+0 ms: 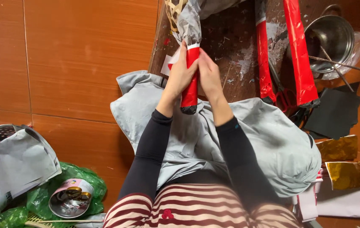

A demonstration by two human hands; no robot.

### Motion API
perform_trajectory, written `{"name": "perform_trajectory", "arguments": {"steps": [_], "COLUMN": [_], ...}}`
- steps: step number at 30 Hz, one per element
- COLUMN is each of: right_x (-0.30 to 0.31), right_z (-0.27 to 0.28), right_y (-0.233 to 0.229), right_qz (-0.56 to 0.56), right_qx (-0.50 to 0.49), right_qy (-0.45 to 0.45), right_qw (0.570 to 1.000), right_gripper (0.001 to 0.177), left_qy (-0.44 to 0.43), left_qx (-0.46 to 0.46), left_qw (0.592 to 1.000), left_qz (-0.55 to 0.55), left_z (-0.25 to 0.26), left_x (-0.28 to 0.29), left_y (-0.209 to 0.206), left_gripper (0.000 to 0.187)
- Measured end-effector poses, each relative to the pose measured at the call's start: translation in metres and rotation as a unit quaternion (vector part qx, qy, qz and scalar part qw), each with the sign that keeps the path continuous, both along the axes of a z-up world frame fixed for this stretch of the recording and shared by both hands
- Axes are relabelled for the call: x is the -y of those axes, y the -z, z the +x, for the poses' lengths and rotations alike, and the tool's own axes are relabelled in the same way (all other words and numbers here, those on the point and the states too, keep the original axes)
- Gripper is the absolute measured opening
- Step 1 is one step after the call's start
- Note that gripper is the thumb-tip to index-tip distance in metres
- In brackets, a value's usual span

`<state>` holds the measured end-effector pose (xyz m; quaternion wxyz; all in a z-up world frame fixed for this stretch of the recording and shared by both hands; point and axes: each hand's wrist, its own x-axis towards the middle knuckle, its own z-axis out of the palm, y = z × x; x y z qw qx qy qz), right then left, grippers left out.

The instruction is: Applying colored paper and glue to a paper-mache giraffe figure.

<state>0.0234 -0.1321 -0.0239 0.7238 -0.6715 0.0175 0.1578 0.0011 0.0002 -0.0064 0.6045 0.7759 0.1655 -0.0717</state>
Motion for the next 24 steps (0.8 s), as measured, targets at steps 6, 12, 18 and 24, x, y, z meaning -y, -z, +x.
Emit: {"name": "perform_trajectory", "arguments": {"steps": [6, 12, 18, 24], "right_x": [-0.016, -0.029, -0.017, -0.015], "right_z": [0.060, 0.050, 0.045, -0.006], "right_y": [0.029, 0.006, 0.024, -0.049], "right_qz": [0.124, 0.318, 0.262, 0.197], "right_qx": [-0.224, -0.289, -0.297, -0.230], "right_qy": [-0.070, -0.053, -0.045, -0.075], "right_qw": [0.964, 0.901, 0.917, 0.950], "right_gripper": [0.056, 0.058, 0.057, 0.042], "left_qy": [0.005, 0.013, -0.205, -0.243], "left_qx": [0.034, -0.085, 0.168, 0.287], "left_qw": [0.999, 0.996, 0.955, 0.923], "left_qz": [-0.029, 0.022, 0.132, 0.079], "left_z": [0.003, -0.003, 0.004, 0.024], "left_x": [-0.001, -0.001, -0.026, -0.065], "left_y": [0.012, -0.048, -0.025, -0.042], "left_gripper": [0.083, 0.082, 0.071, 0.074]}}
